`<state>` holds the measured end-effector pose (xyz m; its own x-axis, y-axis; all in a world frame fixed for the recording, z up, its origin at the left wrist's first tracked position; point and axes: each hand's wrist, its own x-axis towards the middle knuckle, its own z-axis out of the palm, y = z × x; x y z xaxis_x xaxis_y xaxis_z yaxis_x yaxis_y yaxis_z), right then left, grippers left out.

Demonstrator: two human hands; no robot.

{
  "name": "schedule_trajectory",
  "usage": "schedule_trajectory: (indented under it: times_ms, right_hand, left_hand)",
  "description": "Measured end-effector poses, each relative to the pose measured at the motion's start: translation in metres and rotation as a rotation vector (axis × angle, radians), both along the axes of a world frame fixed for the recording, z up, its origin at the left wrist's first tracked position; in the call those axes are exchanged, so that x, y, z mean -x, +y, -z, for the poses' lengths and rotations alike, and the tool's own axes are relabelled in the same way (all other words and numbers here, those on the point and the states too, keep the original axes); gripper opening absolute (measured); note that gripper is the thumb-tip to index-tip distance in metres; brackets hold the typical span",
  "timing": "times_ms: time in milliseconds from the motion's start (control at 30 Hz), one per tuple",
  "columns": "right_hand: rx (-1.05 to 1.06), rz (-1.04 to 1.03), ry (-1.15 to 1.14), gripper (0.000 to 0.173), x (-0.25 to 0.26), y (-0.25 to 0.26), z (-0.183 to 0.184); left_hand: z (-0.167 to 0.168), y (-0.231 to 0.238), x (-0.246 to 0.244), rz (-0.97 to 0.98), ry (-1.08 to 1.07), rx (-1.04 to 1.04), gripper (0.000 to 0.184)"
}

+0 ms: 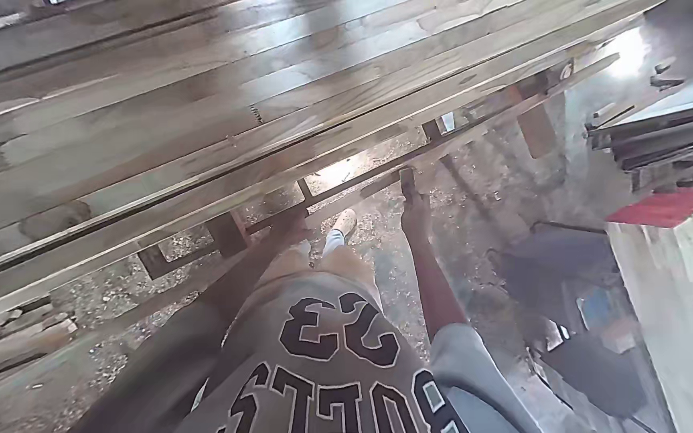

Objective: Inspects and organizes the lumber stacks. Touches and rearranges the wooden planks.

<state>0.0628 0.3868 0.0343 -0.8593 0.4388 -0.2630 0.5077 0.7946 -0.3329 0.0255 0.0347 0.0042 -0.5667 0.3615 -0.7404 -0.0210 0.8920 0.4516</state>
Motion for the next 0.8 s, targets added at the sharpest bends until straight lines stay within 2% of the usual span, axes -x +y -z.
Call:
schedule_trajectory:
  times_ms: [67,133,233,333,433,500,600,800]
  right_hand:
    - [-0.037,-0.031,-0.019,0.045,-0.003,-0.002,0.01]
    - [-0.067,-0.038,-0.077,0.047,-0.011,-0.001,0.008]
    - [-0.14,-0.077,-0.184,0.051,-0.019,0.008,-0.013]
    - [-0.058,-0.012,-0.184,0.05,-0.01,0.016,-0.04]
    - [0.109,0.084,-0.155,0.046,0.017,0.012,-0.057]
    - [0.171,0.144,-0.166,0.045,0.032,0.002,-0.058]
    - [0.242,0.26,-0.173,0.048,0.041,-0.021,-0.054]
    - [0.353,0.414,-0.098,0.056,0.015,-0.073,-0.036]
  left_hand:
    - [0.005,-0.005,0.003,-0.016,-0.047,-0.102,0.067]
    - [0.001,-0.01,0.003,-0.12,-0.175,-0.271,0.07]
    - [0.0,-0.015,0.005,-0.258,-0.349,-0.381,0.071]
    - [-0.011,-0.01,0.004,-0.248,-0.322,-0.268,0.069]
    - [-0.012,-0.002,0.002,-0.095,-0.169,-0.108,0.062]
    - [-0.006,0.0,-0.002,0.011,-0.079,-0.015,0.061]
    - [0.0,0.001,-0.008,0.027,-0.021,0.015,0.063]
    - [-0.016,0.004,-0.008,0.049,-0.055,0.048,0.06]
